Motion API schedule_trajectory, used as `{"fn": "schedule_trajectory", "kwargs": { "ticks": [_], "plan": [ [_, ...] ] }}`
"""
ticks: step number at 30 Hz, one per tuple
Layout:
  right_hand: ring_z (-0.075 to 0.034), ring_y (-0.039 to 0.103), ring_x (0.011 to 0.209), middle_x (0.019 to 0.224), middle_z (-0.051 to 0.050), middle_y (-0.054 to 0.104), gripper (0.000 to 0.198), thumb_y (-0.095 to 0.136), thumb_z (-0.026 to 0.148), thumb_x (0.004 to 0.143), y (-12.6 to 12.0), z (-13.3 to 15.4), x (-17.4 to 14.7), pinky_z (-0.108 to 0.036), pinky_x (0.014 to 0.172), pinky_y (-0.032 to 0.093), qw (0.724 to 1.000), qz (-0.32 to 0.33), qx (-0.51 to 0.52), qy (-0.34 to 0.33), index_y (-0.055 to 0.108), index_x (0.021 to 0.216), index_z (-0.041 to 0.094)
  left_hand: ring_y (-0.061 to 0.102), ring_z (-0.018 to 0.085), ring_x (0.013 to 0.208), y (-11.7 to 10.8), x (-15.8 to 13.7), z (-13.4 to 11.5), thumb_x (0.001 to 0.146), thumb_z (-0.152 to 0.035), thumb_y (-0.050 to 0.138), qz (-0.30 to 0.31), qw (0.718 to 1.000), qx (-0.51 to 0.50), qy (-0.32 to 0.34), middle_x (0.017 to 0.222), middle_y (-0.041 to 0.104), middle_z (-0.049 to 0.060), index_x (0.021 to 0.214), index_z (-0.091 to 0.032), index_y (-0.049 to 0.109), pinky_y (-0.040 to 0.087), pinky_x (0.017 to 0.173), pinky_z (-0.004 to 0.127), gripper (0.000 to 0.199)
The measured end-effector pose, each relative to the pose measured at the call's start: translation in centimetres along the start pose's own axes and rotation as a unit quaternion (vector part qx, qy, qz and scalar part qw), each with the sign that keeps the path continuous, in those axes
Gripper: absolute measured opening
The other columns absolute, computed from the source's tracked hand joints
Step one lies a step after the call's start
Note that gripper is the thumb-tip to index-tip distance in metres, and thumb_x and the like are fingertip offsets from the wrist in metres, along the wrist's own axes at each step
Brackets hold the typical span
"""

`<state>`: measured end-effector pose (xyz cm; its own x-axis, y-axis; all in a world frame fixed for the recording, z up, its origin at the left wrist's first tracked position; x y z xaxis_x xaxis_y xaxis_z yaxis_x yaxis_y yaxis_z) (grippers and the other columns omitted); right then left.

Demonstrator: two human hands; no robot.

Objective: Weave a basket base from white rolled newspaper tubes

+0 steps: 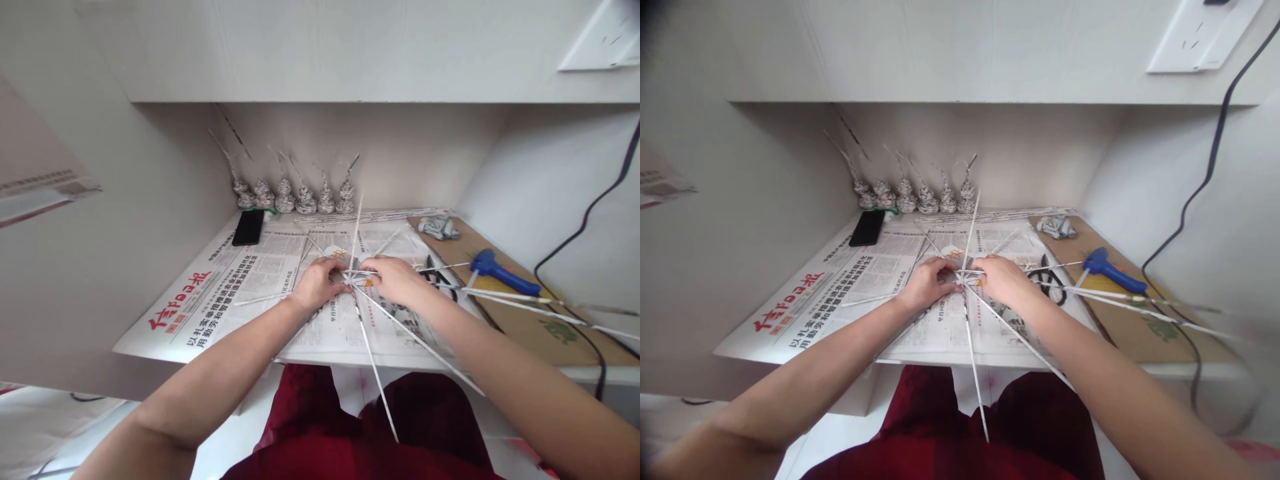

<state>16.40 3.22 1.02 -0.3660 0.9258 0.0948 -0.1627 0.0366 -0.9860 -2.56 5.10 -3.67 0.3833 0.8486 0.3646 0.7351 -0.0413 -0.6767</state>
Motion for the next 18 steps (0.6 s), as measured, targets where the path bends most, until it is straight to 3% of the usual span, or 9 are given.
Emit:
{"fn": "schedule_trajectory", "kwargs": {
  "ticks": [10,18],
  "plan": [
    [-0.020,0.063,0.090,0.099,-0.007,0.070,0.030,0.048,0.013,0.086,1.13,0.75,0.61,-0.026,0.075,0.039,1.000,-0.004,0.003,-0.019,0.069,0.103,0.025,0.060,0.019,0.086,-0.18,-0.05,-0.28,0.071,-0.030,0.078,0.011,1.000,0.021,0.017,0.088,0.066,0.004,0.091,-0.019,0.069,0.046,0.081,0.029,0.024],
    [-0.018,0.062,0.082,0.092,-0.004,0.072,0.027,0.052,0.012,0.081,0.82,0.79,0.55,-0.025,0.069,0.039,0.999,0.008,0.037,0.000,0.069,0.097,0.024,0.059,0.017,0.082,-0.14,-0.15,-0.24,0.071,-0.030,0.077,0.007,1.000,0.005,0.010,0.087,0.066,0.004,0.092,-0.018,0.068,0.046,0.076,0.027,0.025]
  ]
}}
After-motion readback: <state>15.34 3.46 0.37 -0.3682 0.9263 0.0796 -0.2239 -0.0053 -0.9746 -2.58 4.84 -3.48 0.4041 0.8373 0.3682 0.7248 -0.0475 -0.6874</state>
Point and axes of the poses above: each hand's wrist, its own x-axis towards the middle knuckle, its own y-axis out of the palm, z = x × y, the point moved 2 cm from there along x, towards the middle knuckle
